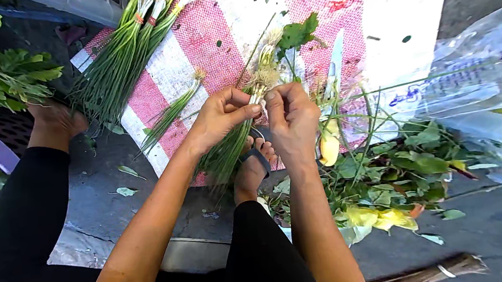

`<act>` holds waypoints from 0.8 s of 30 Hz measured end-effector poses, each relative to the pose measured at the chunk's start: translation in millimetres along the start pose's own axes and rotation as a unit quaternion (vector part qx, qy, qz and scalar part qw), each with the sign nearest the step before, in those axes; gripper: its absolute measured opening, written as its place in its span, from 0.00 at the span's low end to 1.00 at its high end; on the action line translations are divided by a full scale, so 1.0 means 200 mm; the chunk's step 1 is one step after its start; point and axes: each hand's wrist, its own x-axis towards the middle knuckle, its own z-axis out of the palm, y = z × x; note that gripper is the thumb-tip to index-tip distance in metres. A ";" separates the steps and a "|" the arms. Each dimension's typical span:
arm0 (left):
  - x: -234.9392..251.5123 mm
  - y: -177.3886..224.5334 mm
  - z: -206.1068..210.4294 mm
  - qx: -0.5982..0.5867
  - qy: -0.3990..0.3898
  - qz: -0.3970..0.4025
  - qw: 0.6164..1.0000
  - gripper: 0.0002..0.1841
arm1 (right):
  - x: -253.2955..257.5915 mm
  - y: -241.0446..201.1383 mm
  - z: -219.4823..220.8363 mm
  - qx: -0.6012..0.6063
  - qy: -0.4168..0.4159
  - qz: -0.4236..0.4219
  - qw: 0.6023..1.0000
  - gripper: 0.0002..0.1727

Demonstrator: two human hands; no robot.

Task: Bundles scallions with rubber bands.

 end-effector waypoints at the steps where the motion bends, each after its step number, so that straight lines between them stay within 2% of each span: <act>1: 0.00 0.00 0.00 -0.007 -0.006 -0.002 1.000 0.08 | 0.01 0.02 0.00 0.091 0.010 0.035 0.995 0.09; 3: 0.00 -0.01 -0.01 -0.021 -0.009 -0.005 1.000 0.09 | 0.03 0.04 0.00 0.251 0.045 0.084 0.963 0.06; 5: -0.01 -0.02 -0.01 -0.030 -0.002 -0.005 1.000 0.09 | -0.01 0.02 0.00 0.296 0.049 0.095 0.949 0.08; 8: 0.00 -0.06 0.01 0.003 0.013 0.020 1.000 0.09 | -0.05 0.00 0.02 0.255 0.027 0.094 0.962 0.15; 12: -0.01 -0.08 0.06 0.122 0.035 0.060 0.990 0.10 | -0.05 -0.01 0.06 0.175 0.038 0.078 0.981 0.09; 14: -0.03 -0.06 0.08 0.184 0.035 0.053 0.981 0.11 | -0.03 0.01 0.04 0.167 0.045 0.076 0.982 0.07; 16: -0.05 -0.04 0.09 0.179 0.022 0.039 0.983 0.13 | 0.00 0.07 0.00 0.141 0.066 0.078 0.985 0.08; 19: -0.06 -0.05 0.08 0.176 0.030 0.036 0.983 0.16 | 0.01 0.22 -0.10 0.052 0.144 0.084 0.985 0.14; 20: -0.05 -0.05 0.08 0.186 0.035 0.037 0.981 0.17 | 0.00 0.25 -0.12 0.044 0.158 0.087 0.983 0.19; 22: -0.04 -0.04 0.07 0.197 0.035 0.033 0.979 0.19 | -0.02 0.23 -0.15 0.056 0.129 0.102 0.985 0.33; 24: -0.03 -0.03 0.07 0.188 0.018 0.027 0.982 0.19 | -0.07 0.13 -0.13 0.091 0.090 0.089 0.988 0.26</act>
